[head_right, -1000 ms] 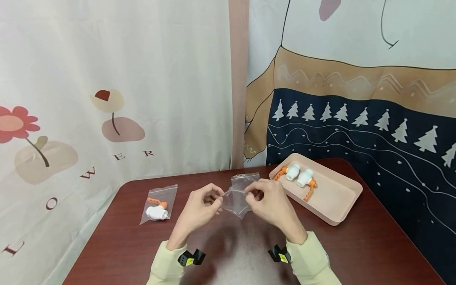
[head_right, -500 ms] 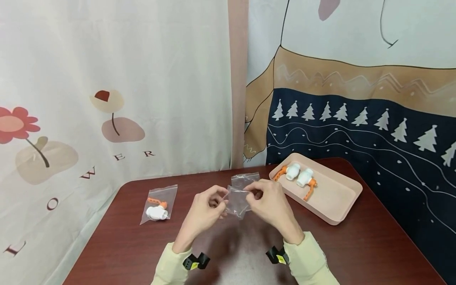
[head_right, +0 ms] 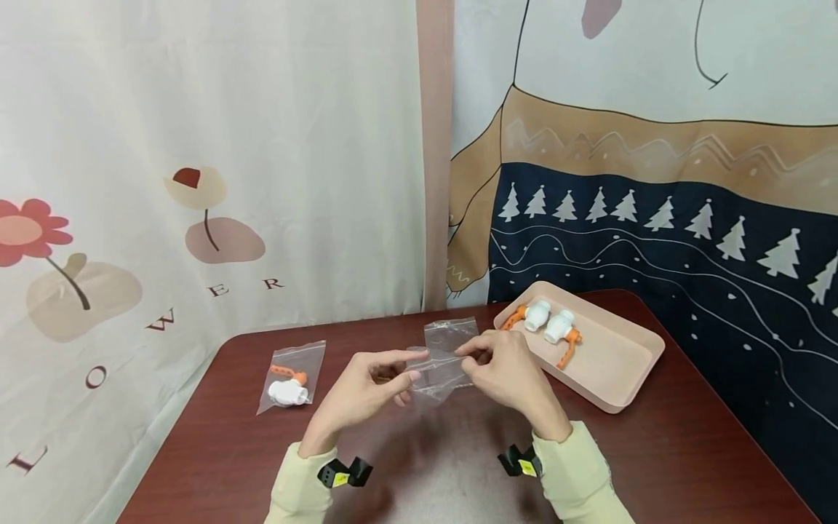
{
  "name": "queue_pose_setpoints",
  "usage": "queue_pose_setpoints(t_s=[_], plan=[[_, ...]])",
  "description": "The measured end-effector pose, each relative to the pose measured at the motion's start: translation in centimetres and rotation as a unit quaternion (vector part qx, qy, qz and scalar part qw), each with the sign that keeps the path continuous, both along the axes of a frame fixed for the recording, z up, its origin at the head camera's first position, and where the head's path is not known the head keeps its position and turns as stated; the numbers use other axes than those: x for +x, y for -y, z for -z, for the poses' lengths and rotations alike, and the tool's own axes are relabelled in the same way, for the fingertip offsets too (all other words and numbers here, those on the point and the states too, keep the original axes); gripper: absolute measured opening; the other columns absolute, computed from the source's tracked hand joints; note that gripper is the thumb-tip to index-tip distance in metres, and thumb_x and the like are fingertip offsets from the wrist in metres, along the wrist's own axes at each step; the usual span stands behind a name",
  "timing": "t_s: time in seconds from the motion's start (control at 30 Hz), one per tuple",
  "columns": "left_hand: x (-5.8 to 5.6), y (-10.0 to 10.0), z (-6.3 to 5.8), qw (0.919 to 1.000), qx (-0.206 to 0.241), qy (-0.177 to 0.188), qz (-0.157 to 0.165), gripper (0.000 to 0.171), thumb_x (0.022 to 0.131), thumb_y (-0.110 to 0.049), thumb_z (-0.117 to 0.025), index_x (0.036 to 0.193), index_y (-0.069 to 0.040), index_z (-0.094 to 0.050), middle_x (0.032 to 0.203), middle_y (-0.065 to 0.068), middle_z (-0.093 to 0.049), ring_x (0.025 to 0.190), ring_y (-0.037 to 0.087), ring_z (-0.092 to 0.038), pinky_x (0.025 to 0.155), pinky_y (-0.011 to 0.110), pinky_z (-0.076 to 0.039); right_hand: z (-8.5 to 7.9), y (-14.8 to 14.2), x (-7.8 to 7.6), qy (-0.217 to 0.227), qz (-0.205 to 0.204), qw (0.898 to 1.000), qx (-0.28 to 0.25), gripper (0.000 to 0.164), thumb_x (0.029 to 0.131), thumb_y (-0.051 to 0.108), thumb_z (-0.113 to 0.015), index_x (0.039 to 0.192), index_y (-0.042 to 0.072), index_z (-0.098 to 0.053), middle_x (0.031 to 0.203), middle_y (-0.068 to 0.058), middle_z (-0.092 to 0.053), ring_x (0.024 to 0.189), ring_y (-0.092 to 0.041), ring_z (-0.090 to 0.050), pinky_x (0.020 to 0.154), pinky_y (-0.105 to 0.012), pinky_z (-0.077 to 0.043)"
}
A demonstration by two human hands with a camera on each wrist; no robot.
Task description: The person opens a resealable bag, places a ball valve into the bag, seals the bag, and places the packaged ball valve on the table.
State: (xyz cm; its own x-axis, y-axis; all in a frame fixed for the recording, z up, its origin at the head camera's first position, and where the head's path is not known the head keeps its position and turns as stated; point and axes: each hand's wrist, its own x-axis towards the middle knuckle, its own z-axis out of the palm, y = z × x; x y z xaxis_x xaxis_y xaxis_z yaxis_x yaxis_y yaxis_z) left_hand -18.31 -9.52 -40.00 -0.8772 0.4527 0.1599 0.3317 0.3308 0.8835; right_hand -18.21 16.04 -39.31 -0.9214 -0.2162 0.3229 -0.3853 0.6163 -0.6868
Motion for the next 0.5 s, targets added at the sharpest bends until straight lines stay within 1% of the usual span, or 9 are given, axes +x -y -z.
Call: queue_pose_setpoints(t_s=[0.13,0.33,0.43,0.5], plan=[[0.02,0.05,-0.03,0.9993,0.021,0.028,-0.009,0.029,0.101,-0.018,-0.067,0.128,-0.025,-0.073,0.077,0.009,-0.073,0.066,0.022,-0.073,0.066,0.037,-0.065,0.17,0.02,-0.29,0.003,-0.022,1.000,-0.002,0.018,0.086,0.002,-0.069,0.094,0.013,-0.082,0.074,0.006,-0.064,0.067,-0.010,-0.054,0.056,-0.021,-0.048],[-0.04,-0.09,-0.04,0.9963,0.060,0.057,-0.026,0.029,0.103,-0.011,-0.059,0.130,-0.011,-0.071,0.083,0.020,-0.072,0.066,0.026,-0.073,0.064,0.037,-0.065,0.27,0.10,-0.56,0.003,-0.063,0.998,-0.016,0.016,0.089,0.005,-0.071,0.097,0.015,-0.081,0.080,0.008,-0.069,0.069,-0.007,-0.058,0.061,-0.021,-0.053],[-0.09,-0.07,0.00,0.9949,0.069,0.063,-0.037,0.029,0.104,-0.010,-0.058,0.130,-0.007,-0.070,0.084,0.020,-0.071,0.065,0.025,-0.073,0.063,0.038,-0.065,0.41,-0.20,-0.60,0.003,-0.063,0.998,-0.015,0.011,0.092,0.012,-0.075,0.100,0.017,-0.080,0.082,0.009,-0.070,0.070,-0.005,-0.059,0.063,-0.020,-0.054],[-0.10,-0.01,0.02,0.9942,0.073,0.066,-0.044,0.029,0.104,-0.010,-0.058,0.130,-0.007,-0.070,0.083,0.020,-0.071,0.065,0.024,-0.073,0.063,0.039,-0.065,0.50,-0.57,-0.62,0.008,-0.053,0.998,-0.014,0.011,0.093,0.019,-0.077,0.103,0.019,-0.080,0.083,0.009,-0.070,0.070,-0.005,-0.059,0.063,-0.021,-0.054]])
